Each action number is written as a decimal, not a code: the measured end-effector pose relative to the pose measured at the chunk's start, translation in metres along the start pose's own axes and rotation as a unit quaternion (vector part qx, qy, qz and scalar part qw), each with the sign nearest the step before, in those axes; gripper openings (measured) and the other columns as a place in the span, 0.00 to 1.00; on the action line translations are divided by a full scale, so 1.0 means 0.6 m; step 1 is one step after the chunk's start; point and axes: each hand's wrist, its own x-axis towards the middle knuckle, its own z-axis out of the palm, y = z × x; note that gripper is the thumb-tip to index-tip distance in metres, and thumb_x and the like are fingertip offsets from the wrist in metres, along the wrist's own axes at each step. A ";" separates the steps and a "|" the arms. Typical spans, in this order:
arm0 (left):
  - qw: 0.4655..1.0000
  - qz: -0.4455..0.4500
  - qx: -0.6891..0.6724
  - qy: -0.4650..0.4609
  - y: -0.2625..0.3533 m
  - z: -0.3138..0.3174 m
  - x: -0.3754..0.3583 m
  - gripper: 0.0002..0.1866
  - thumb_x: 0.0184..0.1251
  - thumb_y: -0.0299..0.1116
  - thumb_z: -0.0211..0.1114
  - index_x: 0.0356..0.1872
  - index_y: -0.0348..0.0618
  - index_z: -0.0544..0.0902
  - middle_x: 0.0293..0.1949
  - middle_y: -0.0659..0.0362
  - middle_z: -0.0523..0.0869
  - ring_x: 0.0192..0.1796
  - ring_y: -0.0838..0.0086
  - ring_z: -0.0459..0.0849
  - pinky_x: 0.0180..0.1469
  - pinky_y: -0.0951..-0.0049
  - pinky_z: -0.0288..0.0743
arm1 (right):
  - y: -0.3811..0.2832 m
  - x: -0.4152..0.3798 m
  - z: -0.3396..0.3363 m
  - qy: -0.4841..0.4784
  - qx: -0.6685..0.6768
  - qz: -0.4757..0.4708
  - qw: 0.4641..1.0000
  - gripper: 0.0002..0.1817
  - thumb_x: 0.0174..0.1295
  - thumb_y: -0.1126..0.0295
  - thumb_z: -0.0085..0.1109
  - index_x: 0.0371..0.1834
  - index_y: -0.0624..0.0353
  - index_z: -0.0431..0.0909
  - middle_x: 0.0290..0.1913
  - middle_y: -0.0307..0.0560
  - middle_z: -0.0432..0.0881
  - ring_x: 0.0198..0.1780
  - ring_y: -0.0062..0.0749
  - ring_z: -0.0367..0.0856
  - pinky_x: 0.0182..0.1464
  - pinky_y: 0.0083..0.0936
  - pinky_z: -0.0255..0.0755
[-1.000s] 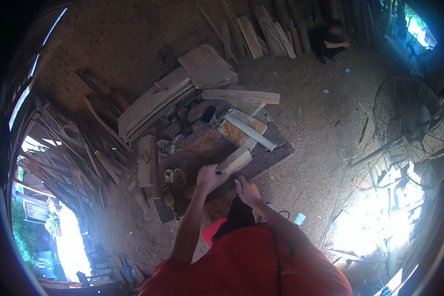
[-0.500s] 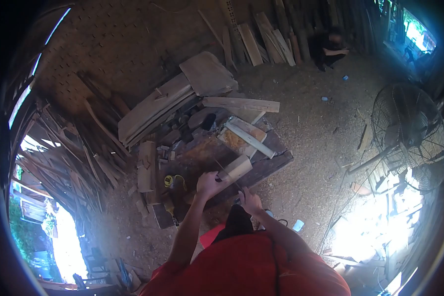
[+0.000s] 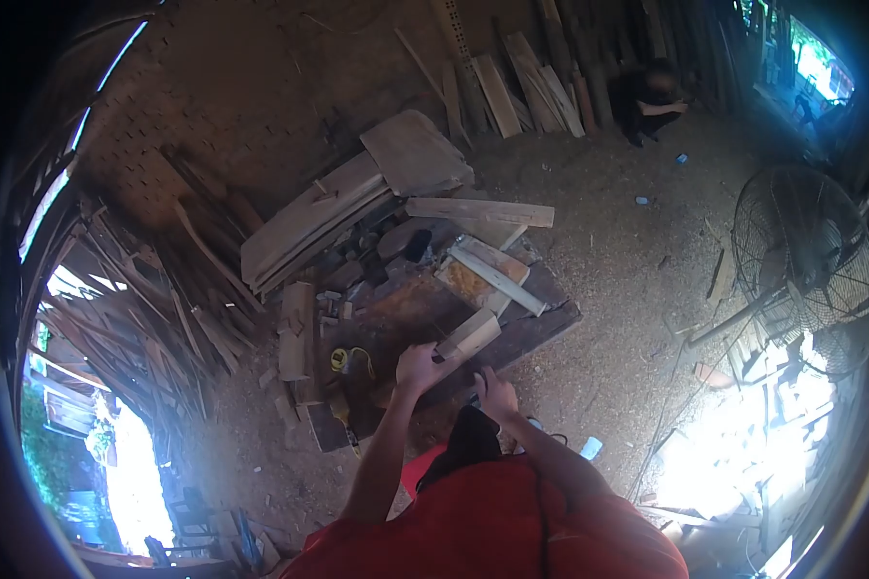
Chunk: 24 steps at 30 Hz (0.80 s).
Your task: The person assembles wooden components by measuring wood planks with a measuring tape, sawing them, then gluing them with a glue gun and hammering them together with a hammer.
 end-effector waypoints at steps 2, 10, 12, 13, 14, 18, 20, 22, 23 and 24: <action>1.000 -0.009 -0.003 -0.021 0.012 -0.019 -0.007 0.38 0.60 0.69 0.70 0.51 0.41 0.90 0.42 0.48 0.93 0.50 0.52 0.92 0.55 0.53 0.86 | -0.019 0.016 0.008 0.023 0.043 -0.051 0.998 0.16 0.80 0.57 0.52 0.59 0.56 0.75 0.34 0.68 0.86 0.37 0.73 0.85 0.37 0.61 0.79; 0.999 0.006 0.028 -0.032 0.012 -0.020 -0.010 0.36 0.68 0.68 0.65 0.52 0.41 0.86 0.40 0.43 0.92 0.48 0.46 0.92 0.52 0.48 0.86 | 0.021 -0.030 0.023 0.017 -0.009 -0.041 0.999 0.16 0.80 0.58 0.52 0.59 0.58 0.75 0.33 0.68 0.86 0.36 0.71 0.86 0.36 0.61 0.78; 0.999 0.005 0.008 -0.034 0.021 -0.028 -0.007 0.35 0.69 0.68 0.64 0.51 0.40 0.86 0.41 0.41 0.91 0.47 0.44 0.91 0.52 0.46 0.85 | -0.012 0.005 0.019 0.027 0.005 -0.038 0.999 0.16 0.80 0.59 0.52 0.60 0.58 0.75 0.33 0.68 0.86 0.36 0.71 0.86 0.37 0.61 0.78; 0.999 0.015 0.012 -0.027 0.018 -0.018 -0.008 0.36 0.69 0.68 0.64 0.51 0.40 0.86 0.41 0.41 0.91 0.47 0.43 0.91 0.53 0.46 0.85 | -0.012 0.017 0.025 0.051 0.032 -0.087 0.994 0.17 0.80 0.58 0.52 0.60 0.59 0.75 0.33 0.69 0.86 0.37 0.71 0.86 0.37 0.61 0.78; 0.999 0.025 0.017 -0.020 0.013 -0.009 -0.006 0.36 0.70 0.68 0.64 0.52 0.39 0.85 0.41 0.40 0.91 0.47 0.43 0.91 0.53 0.46 0.85 | -0.006 0.014 0.023 0.032 0.015 -0.070 0.997 0.17 0.80 0.57 0.52 0.60 0.57 0.74 0.34 0.68 0.86 0.36 0.71 0.86 0.38 0.62 0.79; 0.999 0.028 0.005 -0.015 -0.001 -0.001 -0.001 0.36 0.70 0.67 0.64 0.52 0.38 0.85 0.42 0.39 0.91 0.49 0.42 0.90 0.54 0.45 0.84 | 0.026 -0.021 0.018 0.008 -0.001 -0.047 0.999 0.16 0.81 0.55 0.51 0.59 0.55 0.74 0.33 0.66 0.87 0.36 0.71 0.86 0.38 0.62 0.80; 1.000 0.020 -0.007 -0.020 0.000 -0.007 0.000 0.36 0.69 0.67 0.65 0.50 0.37 0.86 0.43 0.38 0.90 0.50 0.41 0.90 0.55 0.44 0.84 | 0.021 -0.015 0.007 0.009 0.002 -0.050 0.999 0.16 0.81 0.56 0.51 0.58 0.57 0.74 0.34 0.67 0.87 0.36 0.71 0.86 0.38 0.62 0.79; 0.998 0.007 -0.032 -0.045 0.011 -0.021 -0.005 0.36 0.69 0.67 0.65 0.48 0.36 0.86 0.44 0.37 0.90 0.51 0.41 0.89 0.55 0.44 0.84 | -0.002 0.011 0.006 0.005 -0.003 -0.040 0.999 0.16 0.80 0.59 0.52 0.59 0.59 0.74 0.34 0.68 0.87 0.37 0.71 0.86 0.39 0.62 0.78; 0.997 -0.002 -0.050 -0.061 0.014 -0.033 -0.003 0.36 0.69 0.67 0.66 0.47 0.35 0.87 0.43 0.37 0.90 0.51 0.41 0.89 0.55 0.44 0.84 | -0.004 0.010 0.003 0.015 0.004 -0.057 0.998 0.16 0.80 0.59 0.52 0.60 0.59 0.74 0.34 0.68 0.87 0.37 0.71 0.86 0.39 0.62 0.79; 0.995 -0.012 -0.068 -0.076 0.016 -0.037 -0.001 0.36 0.68 0.67 0.66 0.46 0.35 0.87 0.43 0.37 0.90 0.51 0.42 0.89 0.55 0.44 0.83 | 0.005 0.015 0.008 0.026 0.011 -0.076 0.997 0.17 0.80 0.58 0.52 0.61 0.58 0.74 0.35 0.67 0.87 0.37 0.71 0.86 0.40 0.62 0.79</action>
